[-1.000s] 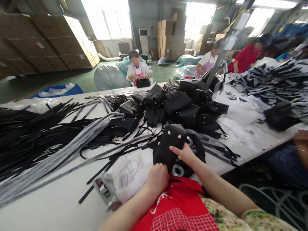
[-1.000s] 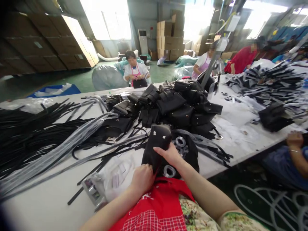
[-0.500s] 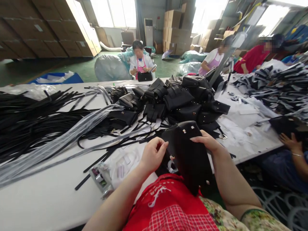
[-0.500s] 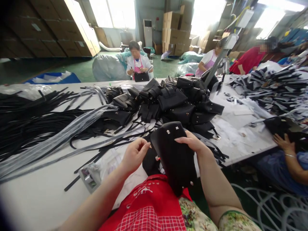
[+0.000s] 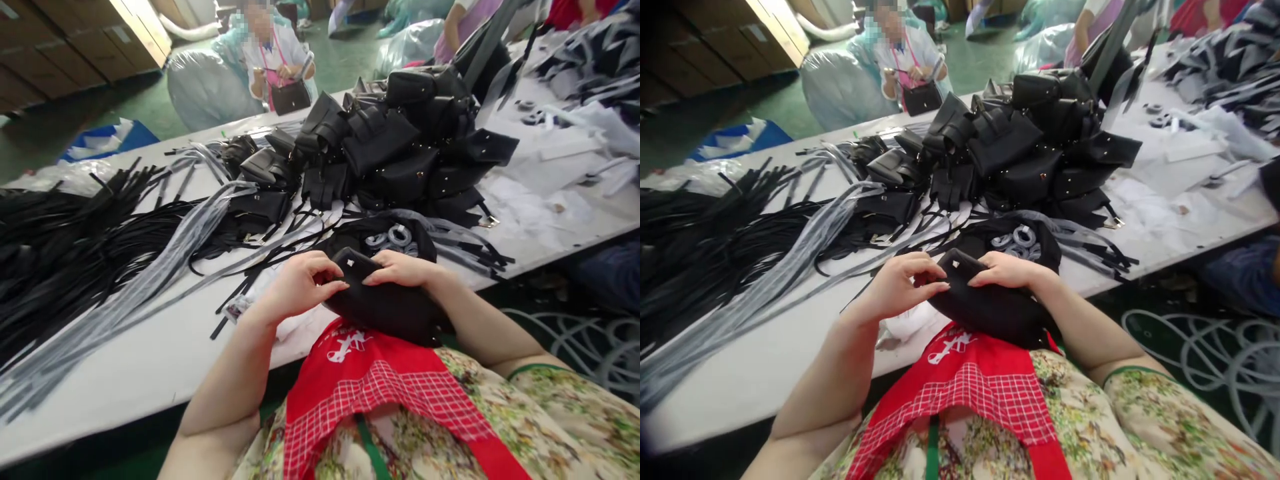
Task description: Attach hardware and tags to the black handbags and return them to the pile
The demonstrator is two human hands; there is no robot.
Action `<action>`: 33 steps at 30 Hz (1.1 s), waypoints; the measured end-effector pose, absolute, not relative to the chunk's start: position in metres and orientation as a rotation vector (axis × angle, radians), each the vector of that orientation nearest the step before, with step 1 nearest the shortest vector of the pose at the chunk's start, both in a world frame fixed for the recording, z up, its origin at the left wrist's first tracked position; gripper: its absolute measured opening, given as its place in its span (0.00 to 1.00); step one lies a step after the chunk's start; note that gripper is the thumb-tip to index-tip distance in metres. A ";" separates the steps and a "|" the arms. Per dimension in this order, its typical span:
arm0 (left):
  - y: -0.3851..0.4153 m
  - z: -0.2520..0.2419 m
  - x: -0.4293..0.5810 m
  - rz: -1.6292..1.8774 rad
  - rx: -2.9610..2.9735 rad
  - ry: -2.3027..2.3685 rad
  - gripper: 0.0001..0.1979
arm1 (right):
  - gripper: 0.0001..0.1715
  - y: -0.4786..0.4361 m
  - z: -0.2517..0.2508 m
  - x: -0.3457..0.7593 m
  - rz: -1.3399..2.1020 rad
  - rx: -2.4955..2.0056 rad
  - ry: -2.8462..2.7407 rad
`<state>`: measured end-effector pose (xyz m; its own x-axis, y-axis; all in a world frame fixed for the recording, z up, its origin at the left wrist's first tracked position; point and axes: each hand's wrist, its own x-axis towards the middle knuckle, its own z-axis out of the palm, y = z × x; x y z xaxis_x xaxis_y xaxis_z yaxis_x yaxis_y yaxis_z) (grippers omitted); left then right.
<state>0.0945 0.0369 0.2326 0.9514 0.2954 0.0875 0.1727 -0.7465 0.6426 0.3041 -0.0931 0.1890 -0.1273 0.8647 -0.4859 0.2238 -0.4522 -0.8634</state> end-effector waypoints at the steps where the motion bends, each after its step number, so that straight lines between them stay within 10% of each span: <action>1: 0.038 0.235 0.092 0.157 2.460 0.308 0.06 | 0.18 -0.092 0.188 0.303 1.613 -1.641 -1.263; 11: 0.034 0.250 0.092 -0.337 2.650 0.211 0.05 | 0.17 -0.084 0.189 0.280 1.548 -1.725 -1.520; 33: 0.031 0.215 0.103 0.262 2.584 0.415 0.02 | 0.18 -0.089 0.183 0.287 1.495 -1.735 -1.474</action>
